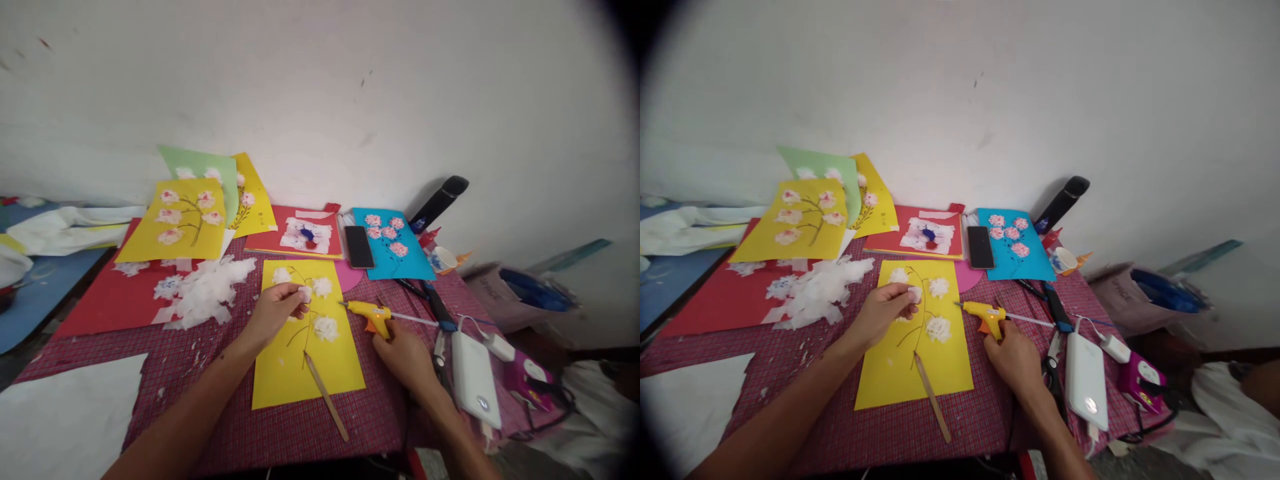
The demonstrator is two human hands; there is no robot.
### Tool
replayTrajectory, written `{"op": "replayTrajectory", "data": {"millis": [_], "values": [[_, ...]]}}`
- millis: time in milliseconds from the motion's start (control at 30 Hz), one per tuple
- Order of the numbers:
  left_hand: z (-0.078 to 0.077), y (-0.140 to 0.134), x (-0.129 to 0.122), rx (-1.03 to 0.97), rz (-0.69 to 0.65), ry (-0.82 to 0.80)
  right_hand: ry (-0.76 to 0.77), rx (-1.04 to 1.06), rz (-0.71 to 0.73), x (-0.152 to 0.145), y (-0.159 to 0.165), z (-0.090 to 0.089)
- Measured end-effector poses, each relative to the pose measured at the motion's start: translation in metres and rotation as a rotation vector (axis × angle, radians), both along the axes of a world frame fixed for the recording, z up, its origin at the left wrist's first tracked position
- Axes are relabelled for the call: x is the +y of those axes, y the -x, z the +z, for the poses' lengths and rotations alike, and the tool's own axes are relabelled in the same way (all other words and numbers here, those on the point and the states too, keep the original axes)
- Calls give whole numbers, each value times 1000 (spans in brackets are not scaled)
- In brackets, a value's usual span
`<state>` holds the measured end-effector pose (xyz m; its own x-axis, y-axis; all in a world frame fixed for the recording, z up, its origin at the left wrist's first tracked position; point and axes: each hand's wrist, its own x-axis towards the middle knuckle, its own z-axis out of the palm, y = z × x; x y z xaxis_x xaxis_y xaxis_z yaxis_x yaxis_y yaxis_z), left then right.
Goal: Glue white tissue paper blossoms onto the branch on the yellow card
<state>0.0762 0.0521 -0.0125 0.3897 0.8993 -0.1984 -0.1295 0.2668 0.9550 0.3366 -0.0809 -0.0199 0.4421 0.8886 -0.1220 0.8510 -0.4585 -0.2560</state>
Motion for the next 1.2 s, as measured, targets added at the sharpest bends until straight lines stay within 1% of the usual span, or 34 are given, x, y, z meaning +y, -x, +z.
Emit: {"op": "replayTrajectory", "data": {"millis": [67,133,233,300,400,467,567,633,833,1067,1200], "values": [[1,0,0,10,-7,9,-99,181,-67,-4,-6,2],[1,0,0,31,-26,17,-192,433,-125,-9,-8,7],[-2,-1,-1,53,-68,26,-210,808,-142,-13,-4,22],[-5,-1,-2,62,-90,31,-211,932,-119,-12,-1,34],[-8,-2,-3,70,-103,33,-200,1001,-33,0,-3,46],[-8,-2,-3,70,-108,32,-97,1014,33,12,-7,50],[-5,-3,-5,82,-116,45,97,1020,63,31,-14,51],[-3,-4,-6,86,-123,48,160,1039,77,42,-17,49],[-3,-7,-12,112,-161,41,256,1114,95,61,-23,43],[-7,-9,-17,251,-182,-52,364,1151,72,73,-31,39],[-8,-10,-16,280,-177,-22,388,1175,77,76,-33,34]]}}
